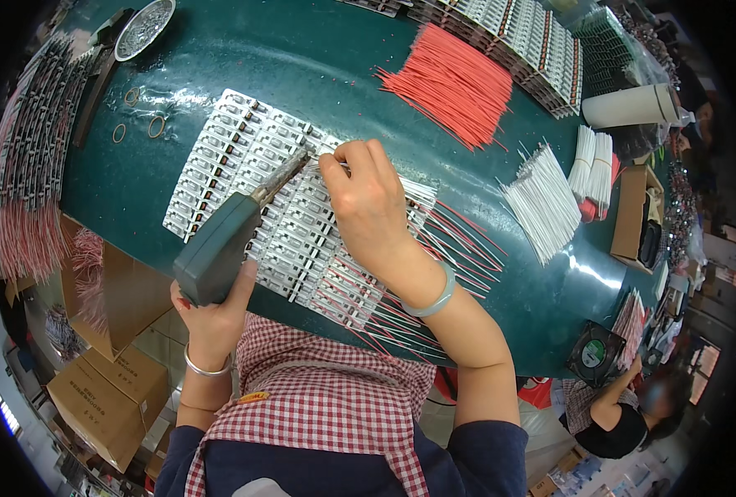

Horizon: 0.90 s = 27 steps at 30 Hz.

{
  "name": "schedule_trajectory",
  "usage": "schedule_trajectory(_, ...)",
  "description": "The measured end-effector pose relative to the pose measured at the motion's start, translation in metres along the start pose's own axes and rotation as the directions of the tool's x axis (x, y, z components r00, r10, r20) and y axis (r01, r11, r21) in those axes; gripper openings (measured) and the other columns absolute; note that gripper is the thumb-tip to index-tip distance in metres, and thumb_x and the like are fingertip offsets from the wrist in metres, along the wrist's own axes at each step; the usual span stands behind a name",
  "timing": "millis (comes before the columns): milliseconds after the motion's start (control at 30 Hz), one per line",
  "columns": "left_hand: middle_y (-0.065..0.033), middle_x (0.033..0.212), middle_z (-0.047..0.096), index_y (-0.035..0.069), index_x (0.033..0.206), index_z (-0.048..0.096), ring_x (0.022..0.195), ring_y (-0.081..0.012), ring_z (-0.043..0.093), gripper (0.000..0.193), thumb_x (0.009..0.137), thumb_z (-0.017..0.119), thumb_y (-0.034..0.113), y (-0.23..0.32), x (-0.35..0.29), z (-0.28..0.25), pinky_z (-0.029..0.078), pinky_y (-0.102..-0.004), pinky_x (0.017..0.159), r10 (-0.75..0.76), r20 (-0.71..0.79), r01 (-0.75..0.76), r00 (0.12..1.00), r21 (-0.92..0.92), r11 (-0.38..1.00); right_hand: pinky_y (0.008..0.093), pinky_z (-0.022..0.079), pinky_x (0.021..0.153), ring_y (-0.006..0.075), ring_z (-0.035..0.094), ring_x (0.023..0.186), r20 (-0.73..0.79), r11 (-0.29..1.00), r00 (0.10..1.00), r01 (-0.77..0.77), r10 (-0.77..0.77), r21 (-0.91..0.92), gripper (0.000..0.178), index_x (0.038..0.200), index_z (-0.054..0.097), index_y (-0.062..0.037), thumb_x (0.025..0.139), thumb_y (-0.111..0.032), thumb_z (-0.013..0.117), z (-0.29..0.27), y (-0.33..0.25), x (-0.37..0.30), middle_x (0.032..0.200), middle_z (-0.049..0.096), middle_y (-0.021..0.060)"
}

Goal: The person uses a soldering iron to attach red and white wires to a grid of white plastic holders on a green workbench. They repeatedly pick up wires, position them into slots, and apply the soldering iron to secure them.

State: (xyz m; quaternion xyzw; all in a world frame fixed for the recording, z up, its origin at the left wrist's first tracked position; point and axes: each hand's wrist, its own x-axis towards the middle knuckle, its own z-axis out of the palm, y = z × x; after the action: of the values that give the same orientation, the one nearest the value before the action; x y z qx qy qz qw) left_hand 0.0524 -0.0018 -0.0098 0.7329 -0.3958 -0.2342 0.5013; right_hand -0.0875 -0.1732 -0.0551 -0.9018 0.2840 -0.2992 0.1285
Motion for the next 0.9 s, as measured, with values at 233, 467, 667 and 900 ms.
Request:
schedule_trajectory(233,-0.0062,0.079,0.071,-0.003,0.094,0.071,0.066,-0.0122,0.065,0.019,0.078,0.079,0.002,0.003,-0.005,-0.003,0.051,-0.0246,0.061,0.084,-0.071,-0.08,0.994,0.05,0.996,0.0359,0.051,0.069,0.0277,0.057,0.085,-0.008,1.0,1.0,0.002,-0.002,-0.006,0.028,0.094,0.066,0.0026,0.067,0.008,0.063,0.0,0.001,0.0,0.092,0.058,0.012)
schedule_trajectory(467,-0.0061,0.085,0.072,-0.004,0.098,0.071,0.07,-0.0106,0.065,0.021,0.079,0.08,0.003,0.0,-0.01,-0.004,0.051,-0.0241,0.064,0.033,-0.117,-0.038,0.993,-0.034,0.999,0.0361,0.05,0.068,0.0274,0.056,0.084,-0.017,1.0,1.0,0.007,-0.007,-0.008,0.027,0.095,0.065,0.0025,0.068,0.008,0.062,0.001,0.004,0.0,0.091,0.058,0.0118)
schedule_trajectory(667,-0.006,0.086,0.072,-0.004,0.098,0.07,0.071,-0.0103,0.064,0.022,0.079,0.08,0.002,-0.003,-0.018,-0.008,0.051,-0.0239,0.064,-0.109,-0.091,0.1,0.99,-0.105,0.989,0.0365,0.049,0.068,0.0273,0.055,0.083,-0.013,1.0,1.0,-0.009,0.009,0.009,0.029,0.099,0.066,0.0034,0.07,0.007,0.062,-0.009,-0.01,-0.008,0.091,0.057,0.0117)
schedule_trajectory(900,-0.0075,0.083,0.07,-0.003,0.093,0.069,0.069,-0.0115,0.064,0.019,0.077,0.079,-0.001,-0.008,-0.015,-0.006,0.05,-0.0253,0.062,0.061,-0.077,-0.063,0.995,-0.015,0.998,0.0362,0.049,0.069,0.028,0.055,0.084,-0.012,1.0,1.0,-0.006,0.006,-0.006,0.032,0.101,0.066,0.0045,0.069,0.009,0.063,-0.002,-0.009,-0.013,0.092,0.058,0.0125)
